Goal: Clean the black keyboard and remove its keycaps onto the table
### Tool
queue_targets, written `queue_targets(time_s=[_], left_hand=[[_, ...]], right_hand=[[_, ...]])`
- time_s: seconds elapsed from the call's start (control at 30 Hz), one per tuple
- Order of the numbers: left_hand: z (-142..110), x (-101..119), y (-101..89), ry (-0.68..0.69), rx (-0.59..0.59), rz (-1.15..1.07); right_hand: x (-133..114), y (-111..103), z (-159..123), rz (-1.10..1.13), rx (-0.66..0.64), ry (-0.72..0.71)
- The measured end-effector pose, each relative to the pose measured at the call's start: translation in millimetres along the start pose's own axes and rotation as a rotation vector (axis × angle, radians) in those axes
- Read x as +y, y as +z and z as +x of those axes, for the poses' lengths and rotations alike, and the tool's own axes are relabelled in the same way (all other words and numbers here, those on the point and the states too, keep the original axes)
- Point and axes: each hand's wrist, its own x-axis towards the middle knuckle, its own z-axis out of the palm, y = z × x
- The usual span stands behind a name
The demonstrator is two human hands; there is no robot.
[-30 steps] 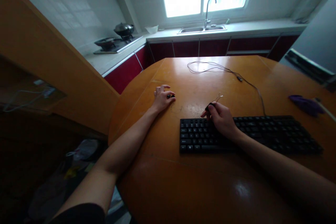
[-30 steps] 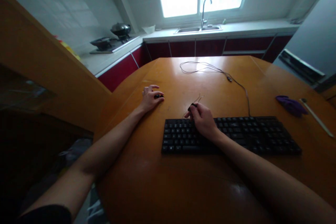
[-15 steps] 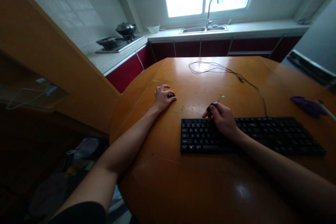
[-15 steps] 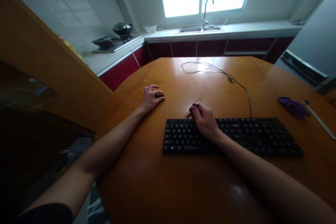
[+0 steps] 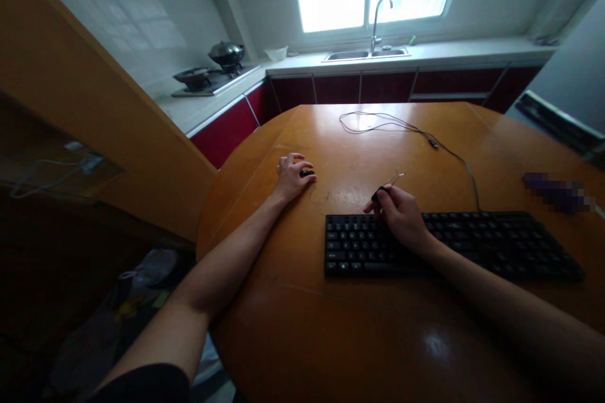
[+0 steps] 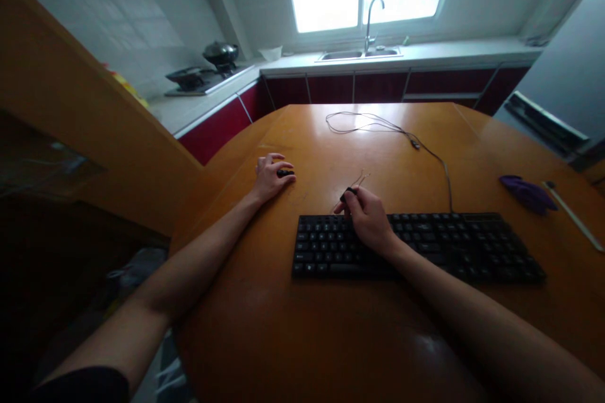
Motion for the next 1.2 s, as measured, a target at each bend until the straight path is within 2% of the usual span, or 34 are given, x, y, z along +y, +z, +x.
queue_targets(time_s=[0.1,0.17,0.3,0.4,0.53,0.63,0.73,0.9,1.13,1.2], left_hand=[[-7.1,20.1,-3.8,0.050,0.039,-0.030],[-16.4,39.5,-3.7,0.142,0.008,-0.076],[-34.1,68.7,4.2,0.375,-0.194,-0.270],[-38.2,76.1,4.9,0.421,-0.333,-0.411],[-45.4,95.8,-19.2,0.337,-0.409,-0.507],[-65.1,123.8,-45.7,0.417,-0.535,-0.434],[-87.7,145.2,-59.0,0.477,-0.670,-0.296],[-99.2,149.4,-54.0,0.475,-0.683,-0.166],[-89.2,138.0,-61.9,0.521,-0.694,-0.086],[-85.1,131.4,-66.5,0.530,-0.710,-0.085]], right_hand=[[-2.1,-0.7,0.0,0.007,0.024,-0.008],[-2.8,-4.4,1.1,0.001,0.066,-0.019],[0.1,-21.9,6.9,-0.044,0.128,-0.049],[4.8,-37.1,11.9,-0.146,0.131,-0.095],[7.2,-48.9,16.7,-0.260,0.143,-0.142],[2.1,-53.3,20.2,-0.302,0.178,-0.151],[-7.0,-56.4,22.6,-0.325,0.221,-0.161],[-13.7,-52.9,20.3,-0.318,0.207,-0.168],[-9.7,-39.9,11.5,-0.385,-0.026,-0.209],[-12.3,-39.4,10.2,-0.414,-0.042,-0.217]])
